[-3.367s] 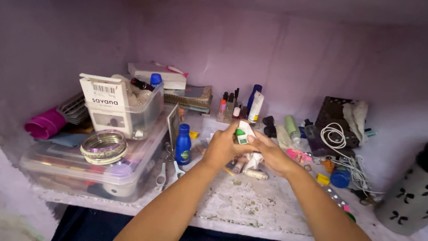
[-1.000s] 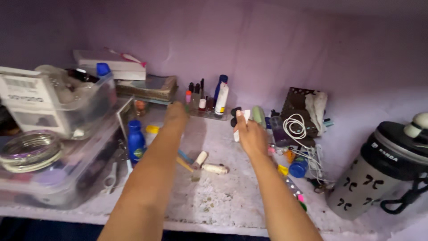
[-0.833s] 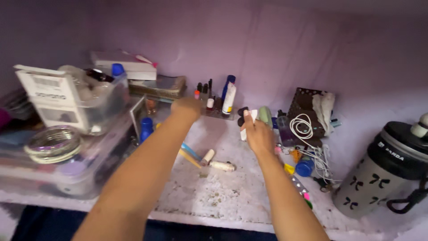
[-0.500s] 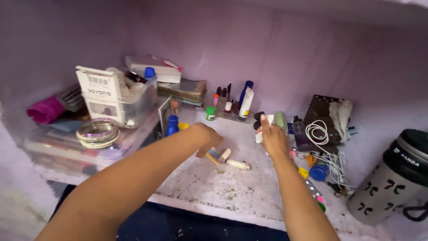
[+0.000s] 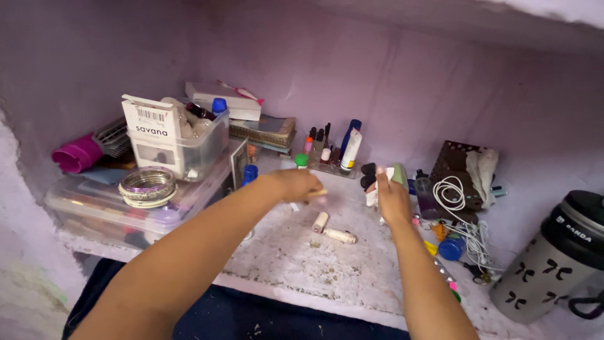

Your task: The person organizes various cosmetics and accessories on a shelf by picking up items, wiping some with a cloth, and rearranging bottles, tubes, and small containers.

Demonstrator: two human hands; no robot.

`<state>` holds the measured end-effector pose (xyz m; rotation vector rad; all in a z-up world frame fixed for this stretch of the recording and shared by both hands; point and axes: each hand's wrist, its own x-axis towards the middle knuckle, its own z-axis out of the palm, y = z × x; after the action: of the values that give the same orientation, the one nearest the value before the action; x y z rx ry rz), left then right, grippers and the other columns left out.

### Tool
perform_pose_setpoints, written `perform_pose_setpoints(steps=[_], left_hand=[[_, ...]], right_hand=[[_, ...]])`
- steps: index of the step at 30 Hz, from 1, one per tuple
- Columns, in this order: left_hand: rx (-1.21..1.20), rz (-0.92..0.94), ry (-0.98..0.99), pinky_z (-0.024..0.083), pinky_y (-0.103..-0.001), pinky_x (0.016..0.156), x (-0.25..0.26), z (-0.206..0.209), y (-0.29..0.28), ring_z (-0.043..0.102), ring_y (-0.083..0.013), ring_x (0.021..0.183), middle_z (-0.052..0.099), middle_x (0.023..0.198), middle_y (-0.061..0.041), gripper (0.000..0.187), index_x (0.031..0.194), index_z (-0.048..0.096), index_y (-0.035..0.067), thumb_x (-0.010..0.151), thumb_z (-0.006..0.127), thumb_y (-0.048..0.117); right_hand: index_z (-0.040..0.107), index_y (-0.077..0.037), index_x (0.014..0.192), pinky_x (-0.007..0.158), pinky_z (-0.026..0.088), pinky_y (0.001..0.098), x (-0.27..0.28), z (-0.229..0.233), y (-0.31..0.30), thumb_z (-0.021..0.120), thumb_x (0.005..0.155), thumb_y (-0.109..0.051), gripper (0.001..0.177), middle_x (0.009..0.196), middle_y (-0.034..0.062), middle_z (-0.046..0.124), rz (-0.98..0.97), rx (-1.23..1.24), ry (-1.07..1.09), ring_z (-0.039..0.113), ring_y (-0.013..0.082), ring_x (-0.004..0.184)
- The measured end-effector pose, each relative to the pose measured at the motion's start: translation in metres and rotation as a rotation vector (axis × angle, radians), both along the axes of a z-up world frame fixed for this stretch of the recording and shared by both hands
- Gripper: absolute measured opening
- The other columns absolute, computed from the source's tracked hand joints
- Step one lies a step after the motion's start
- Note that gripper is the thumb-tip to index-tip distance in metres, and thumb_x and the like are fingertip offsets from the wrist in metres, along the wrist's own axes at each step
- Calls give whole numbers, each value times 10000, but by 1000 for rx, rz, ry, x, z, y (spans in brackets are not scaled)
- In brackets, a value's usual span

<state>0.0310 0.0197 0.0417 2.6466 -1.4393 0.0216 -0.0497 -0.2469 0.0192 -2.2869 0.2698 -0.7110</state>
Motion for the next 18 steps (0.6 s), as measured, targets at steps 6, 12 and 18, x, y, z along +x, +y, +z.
perform_pose_setpoints(steps=[6,12,18], left_hand=[[-928,-167,818,625,-392,943,-15,14,2,752,-216,1078,763,1142,-120,287,1238,645,82,954,617,109],[-1395,-177,1288,596,-417,965,-40,-29,-23,714,-258,1098,717,1186,-127,315,1295,582,59,980,600,63],[-1542,-286,1150,585,-407,969,-32,-38,-24,704,-263,1099,710,1192,-151,305,1279,580,18,976,610,37]], right_hand=[[776,-55,815,710,513,337,23,-14,-19,297,1011,-674,807,739,93,738,106,270,-32,683,232,710],[633,-48,1100,656,558,408,12,0,-11,436,1032,-546,540,902,106,704,520,1113,-111,686,227,749],[635,-56,1232,847,629,355,-24,12,51,562,944,-335,407,1058,100,775,736,670,200,770,218,948]])
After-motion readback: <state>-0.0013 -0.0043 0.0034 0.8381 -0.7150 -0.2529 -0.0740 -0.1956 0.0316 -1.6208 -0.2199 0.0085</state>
